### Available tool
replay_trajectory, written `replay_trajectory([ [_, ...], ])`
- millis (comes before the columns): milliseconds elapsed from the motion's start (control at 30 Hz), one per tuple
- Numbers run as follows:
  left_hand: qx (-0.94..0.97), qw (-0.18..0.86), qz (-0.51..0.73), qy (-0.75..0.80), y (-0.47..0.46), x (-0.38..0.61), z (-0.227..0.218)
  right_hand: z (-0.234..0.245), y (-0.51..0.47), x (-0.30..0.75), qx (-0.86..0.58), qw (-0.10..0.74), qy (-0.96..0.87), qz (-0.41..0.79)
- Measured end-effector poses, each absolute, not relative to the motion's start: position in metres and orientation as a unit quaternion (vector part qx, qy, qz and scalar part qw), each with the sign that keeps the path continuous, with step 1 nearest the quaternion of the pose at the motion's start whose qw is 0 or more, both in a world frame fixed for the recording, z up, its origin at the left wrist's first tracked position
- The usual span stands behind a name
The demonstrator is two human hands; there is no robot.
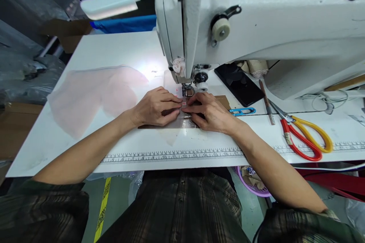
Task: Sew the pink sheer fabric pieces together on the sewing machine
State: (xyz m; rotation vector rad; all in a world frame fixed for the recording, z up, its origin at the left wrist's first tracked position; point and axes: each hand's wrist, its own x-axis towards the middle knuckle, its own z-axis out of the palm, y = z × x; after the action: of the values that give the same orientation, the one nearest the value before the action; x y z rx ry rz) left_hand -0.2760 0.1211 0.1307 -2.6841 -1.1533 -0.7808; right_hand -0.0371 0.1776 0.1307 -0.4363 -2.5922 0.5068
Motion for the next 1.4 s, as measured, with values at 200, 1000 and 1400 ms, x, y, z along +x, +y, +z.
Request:
replay_trajectory([
  [200,-0.897,0.05,-0.23,-0.374,0.121,-0.281,0.137,0.128,0.176,-0.038,-0.174,0.234,-0.94,0.175],
  [1000,-0.892,0.111,-0.09,-0.43,0.131,-0.286,0.145,0.141,0.192,-0.029,-0.263,0.19,-0.898,0.297],
  [1400,-0.927,0.074,-0.151,-0.336,0.054,-0.277,0.149,0.139,0.195,-0.041,-0.286,0.189,-0.916,0.209],
])
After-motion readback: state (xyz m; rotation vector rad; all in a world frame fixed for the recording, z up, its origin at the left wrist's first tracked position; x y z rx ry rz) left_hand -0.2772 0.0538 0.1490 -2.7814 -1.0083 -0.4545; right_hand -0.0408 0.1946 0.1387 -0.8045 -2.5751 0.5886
